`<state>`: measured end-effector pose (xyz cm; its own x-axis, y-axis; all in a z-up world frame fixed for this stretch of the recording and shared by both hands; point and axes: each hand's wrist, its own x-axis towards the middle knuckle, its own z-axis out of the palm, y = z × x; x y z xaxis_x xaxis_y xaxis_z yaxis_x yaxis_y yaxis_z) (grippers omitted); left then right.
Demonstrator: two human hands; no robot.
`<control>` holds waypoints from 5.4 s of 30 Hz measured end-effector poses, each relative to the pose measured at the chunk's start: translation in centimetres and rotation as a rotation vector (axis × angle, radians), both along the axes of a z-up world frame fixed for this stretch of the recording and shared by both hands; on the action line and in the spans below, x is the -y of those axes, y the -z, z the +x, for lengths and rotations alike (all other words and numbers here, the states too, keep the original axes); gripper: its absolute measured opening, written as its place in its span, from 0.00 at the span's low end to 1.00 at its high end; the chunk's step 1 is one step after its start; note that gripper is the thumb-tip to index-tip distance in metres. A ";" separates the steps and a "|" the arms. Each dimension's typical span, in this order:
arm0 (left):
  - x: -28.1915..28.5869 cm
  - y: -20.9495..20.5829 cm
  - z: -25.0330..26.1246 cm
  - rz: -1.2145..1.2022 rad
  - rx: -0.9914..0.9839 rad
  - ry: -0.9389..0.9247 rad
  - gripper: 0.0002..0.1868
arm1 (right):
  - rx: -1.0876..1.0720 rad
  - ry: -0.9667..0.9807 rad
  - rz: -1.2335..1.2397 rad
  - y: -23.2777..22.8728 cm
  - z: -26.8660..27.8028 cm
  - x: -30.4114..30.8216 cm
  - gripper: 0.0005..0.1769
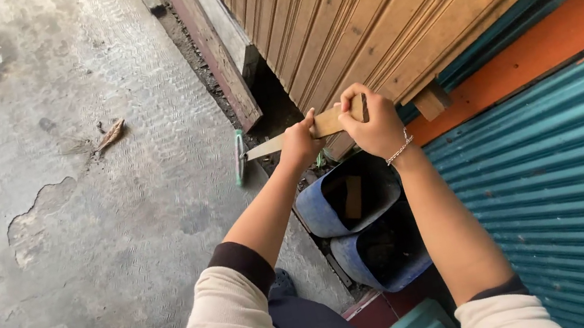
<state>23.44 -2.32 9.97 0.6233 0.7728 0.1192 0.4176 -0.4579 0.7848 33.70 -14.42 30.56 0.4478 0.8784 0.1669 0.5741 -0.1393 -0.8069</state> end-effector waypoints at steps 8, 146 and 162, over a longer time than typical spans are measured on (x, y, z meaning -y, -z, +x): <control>1.3 -6.5 -1.8 -0.055 -0.237 0.022 0.43 | -0.364 -0.089 0.092 0.3 0.7 1.0 0.07; -22.6 -7.5 -44.0 -0.165 -0.103 -0.060 0.44 | -0.283 -0.154 -0.012 -3.8 -40.1 -25.9 0.06; -28.4 15.9 -57.0 0.078 -0.492 -0.401 0.32 | -1.040 -0.038 0.036 20.1 -53.4 -29.3 0.11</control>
<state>-33.53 26.07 -5.88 0.2839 0.9579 -0.0420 0.8714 -0.2395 0.4283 -19.74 14.90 10.48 0.3580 0.8970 -0.2593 -0.4039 -0.1016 -0.9091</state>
